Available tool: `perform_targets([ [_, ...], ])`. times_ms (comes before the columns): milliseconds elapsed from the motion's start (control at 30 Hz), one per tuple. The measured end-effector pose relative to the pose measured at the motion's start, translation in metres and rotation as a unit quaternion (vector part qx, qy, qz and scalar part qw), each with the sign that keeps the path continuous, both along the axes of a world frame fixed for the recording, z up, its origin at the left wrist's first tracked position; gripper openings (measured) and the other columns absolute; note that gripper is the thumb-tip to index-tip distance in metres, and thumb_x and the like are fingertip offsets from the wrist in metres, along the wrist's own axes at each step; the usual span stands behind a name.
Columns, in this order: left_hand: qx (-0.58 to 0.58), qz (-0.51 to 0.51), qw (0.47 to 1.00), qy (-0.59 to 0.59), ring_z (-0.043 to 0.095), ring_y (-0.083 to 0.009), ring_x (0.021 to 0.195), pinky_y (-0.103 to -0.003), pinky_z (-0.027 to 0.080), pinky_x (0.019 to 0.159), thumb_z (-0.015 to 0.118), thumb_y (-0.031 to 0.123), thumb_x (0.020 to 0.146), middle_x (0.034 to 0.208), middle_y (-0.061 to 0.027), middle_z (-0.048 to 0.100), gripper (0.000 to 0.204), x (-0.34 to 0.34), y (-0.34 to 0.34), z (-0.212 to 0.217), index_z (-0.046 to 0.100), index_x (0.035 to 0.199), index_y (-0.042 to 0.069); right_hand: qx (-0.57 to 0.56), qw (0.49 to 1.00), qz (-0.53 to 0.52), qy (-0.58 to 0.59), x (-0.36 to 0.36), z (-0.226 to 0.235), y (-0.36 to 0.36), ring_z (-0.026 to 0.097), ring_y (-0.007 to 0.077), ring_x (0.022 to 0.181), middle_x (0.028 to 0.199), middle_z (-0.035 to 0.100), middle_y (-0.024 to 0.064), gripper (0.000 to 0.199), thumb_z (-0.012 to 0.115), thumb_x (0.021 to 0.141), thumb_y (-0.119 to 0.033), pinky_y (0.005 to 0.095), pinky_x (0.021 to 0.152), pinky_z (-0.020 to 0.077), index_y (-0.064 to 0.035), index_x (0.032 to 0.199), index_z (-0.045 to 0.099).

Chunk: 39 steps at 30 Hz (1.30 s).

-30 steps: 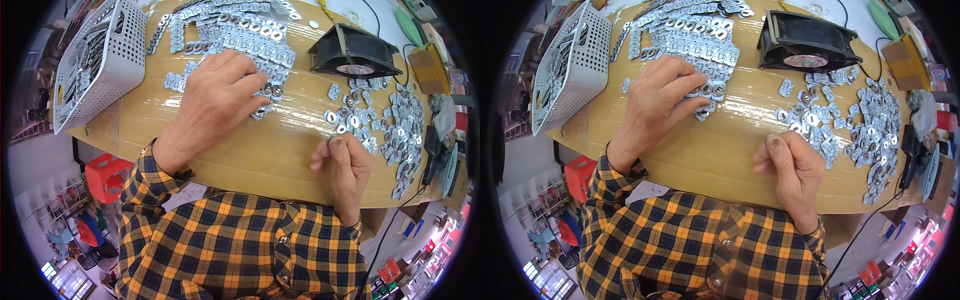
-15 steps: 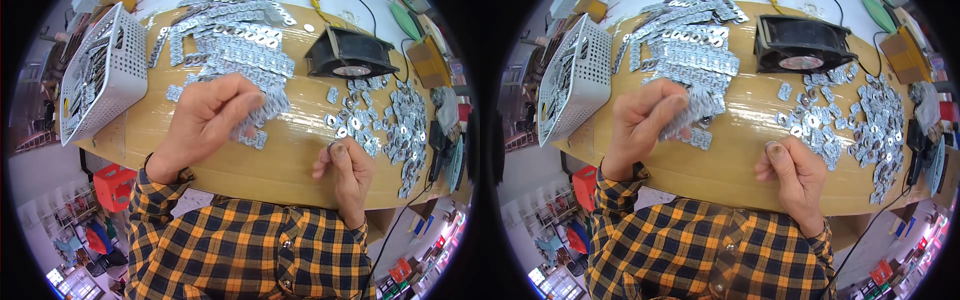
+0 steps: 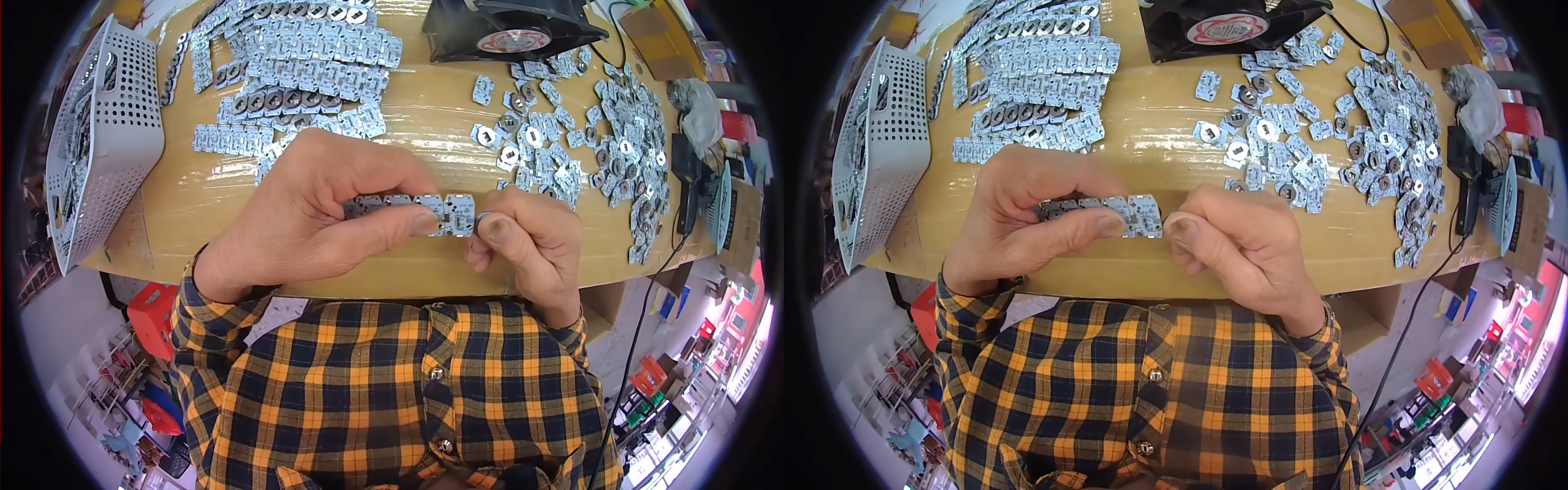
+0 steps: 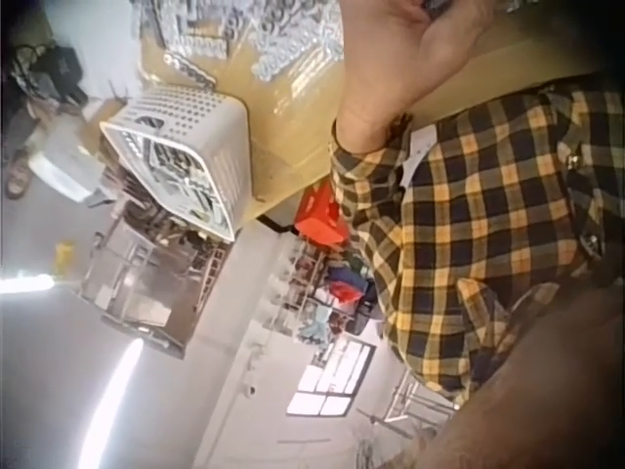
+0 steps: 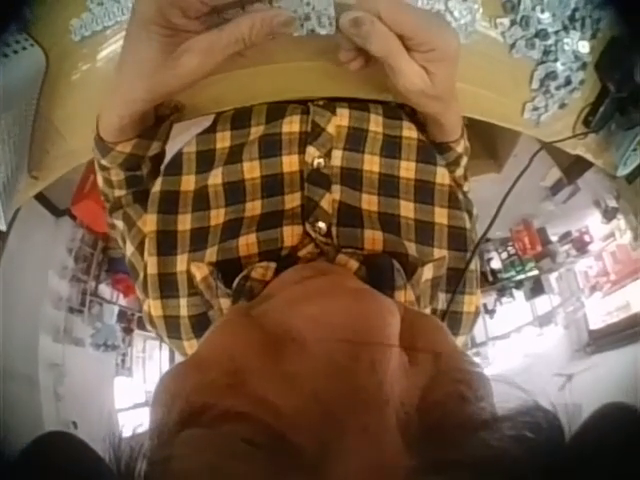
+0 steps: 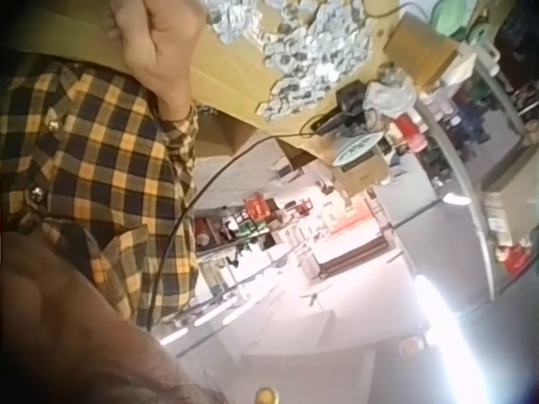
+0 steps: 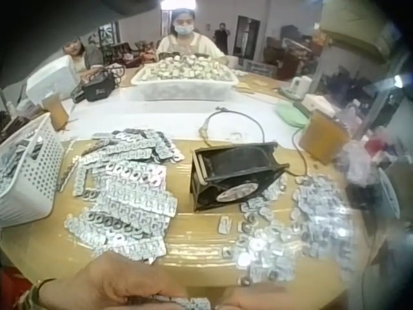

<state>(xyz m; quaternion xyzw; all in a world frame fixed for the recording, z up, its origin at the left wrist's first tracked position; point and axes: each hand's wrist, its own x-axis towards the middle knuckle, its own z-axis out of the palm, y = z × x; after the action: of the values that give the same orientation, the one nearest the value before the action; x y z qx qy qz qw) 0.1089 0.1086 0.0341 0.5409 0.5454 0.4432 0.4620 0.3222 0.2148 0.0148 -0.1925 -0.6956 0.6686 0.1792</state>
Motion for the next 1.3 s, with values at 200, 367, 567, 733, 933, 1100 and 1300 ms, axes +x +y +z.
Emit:
perform_targets([
  [200, 0.037, -0.094, 0.994, 0.038, 0.054, -0.02, 0.054, -0.031, 0.042, 0.052, 0.068, 0.008, 0.08, 0.064, -0.0109, 0.057, 0.011, 0.001, 0.007, -0.01, 0.065, 0.086, -0.001, 0.182, 0.974, 0.136, -0.023, 0.001, -0.003, 0.013, 0.059, 0.0124, 0.049, 0.06, 0.06, 0.005, 0.029, 0.052, 0.097, -0.016, 0.0238, 0.048, 0.046, 0.0018, 0.076, 0.06],
  [367, -0.001, -0.074, 0.997, -0.002, 0.055, -0.0133, 0.052, -0.03, 0.041, 0.049, 0.069, 0.008, 0.081, 0.061, -0.0073, 0.058, 0.01, 0.005, 0.015, -0.009, 0.065, 0.085, 0.0, 0.118, 0.992, 0.007, -0.051, 0.003, -0.003, 0.001, 0.054, 0.0127, 0.046, 0.06, 0.059, 0.0048, 0.025, 0.057, 0.096, -0.016, 0.0252, 0.044, 0.0403, 0.0008, 0.078, 0.061],
  [567, -0.132, -0.05, 0.965, -0.22, 0.058, -0.0048, 0.057, -0.018, 0.043, 0.049, 0.07, 0.009, 0.087, 0.069, -0.0018, 0.065, 0.01, 0.005, 0.015, -0.01, 0.069, 0.086, -0.001, -0.327, 0.944, -0.042, -0.007, -0.002, 0.003, -0.006, 0.042, 0.0101, 0.037, 0.055, 0.052, 0.006, 0.033, 0.049, 0.101, -0.023, 0.0233, 0.035, 0.032, -0.0019, 0.076, 0.052],
  [733, -0.06, 0.009, 0.986, -0.154, 0.061, -0.0069, 0.06, -0.02, 0.046, 0.052, 0.069, 0.006, 0.087, 0.078, -0.0049, 0.068, 0.014, 0.008, 0.012, -0.019, 0.068, 0.098, -0.002, -0.276, 0.954, -0.118, 0.011, -0.008, -0.002, -0.008, 0.036, 0.0093, 0.034, 0.052, 0.047, 0.0071, 0.036, 0.045, 0.101, -0.024, 0.0232, 0.032, 0.0288, -0.0027, 0.073, 0.045],
  [933, 0.216, 0.059, 0.963, 0.15, 0.059, -0.0179, 0.057, -0.027, 0.042, 0.049, 0.066, -0.007, 0.076, 0.076, -0.0106, 0.064, 0.026, 0.015, 0.02, -0.031, 0.067, 0.102, -0.002, -0.041, 0.981, -0.184, -0.054, -0.013, -0.001, -0.011, 0.046, 0.0071, 0.046, 0.061, 0.055, 0.0053, 0.03, 0.049, 0.1, -0.02, 0.0209, 0.042, 0.0355, -0.001, 0.078, 0.053],
  [1100, 0.262, 0.086, 0.939, 0.204, 0.058, -0.0213, 0.055, -0.029, 0.042, 0.047, 0.068, -0.009, 0.072, 0.076, -0.0111, 0.063, 0.031, 0.017, 0.02, -0.034, 0.067, 0.102, -0.002, -0.004, 0.981, -0.182, -0.068, -0.015, -0.003, -0.011, 0.048, 0.0064, 0.049, 0.062, 0.057, 0.0035, 0.027, 0.05, 0.1, -0.019, 0.0198, 0.045, 0.0371, -0.0001, 0.081, 0.056],
  [1300, 0.29, 0.106, 0.921, 0.238, 0.058, -0.0234, 0.055, -0.03, 0.043, 0.047, 0.068, -0.009, 0.07, 0.075, -0.0113, 0.063, 0.031, 0.021, 0.018, -0.036, 0.066, 0.101, -0.003, 0.004, 0.979, -0.196, -0.061, -0.014, -0.005, -0.012, 0.048, 0.0057, 0.049, 0.062, 0.057, 0.0026, 0.029, 0.05, 0.1, -0.02, 0.0194, 0.045, 0.0368, -0.0005, 0.08, 0.057],
])
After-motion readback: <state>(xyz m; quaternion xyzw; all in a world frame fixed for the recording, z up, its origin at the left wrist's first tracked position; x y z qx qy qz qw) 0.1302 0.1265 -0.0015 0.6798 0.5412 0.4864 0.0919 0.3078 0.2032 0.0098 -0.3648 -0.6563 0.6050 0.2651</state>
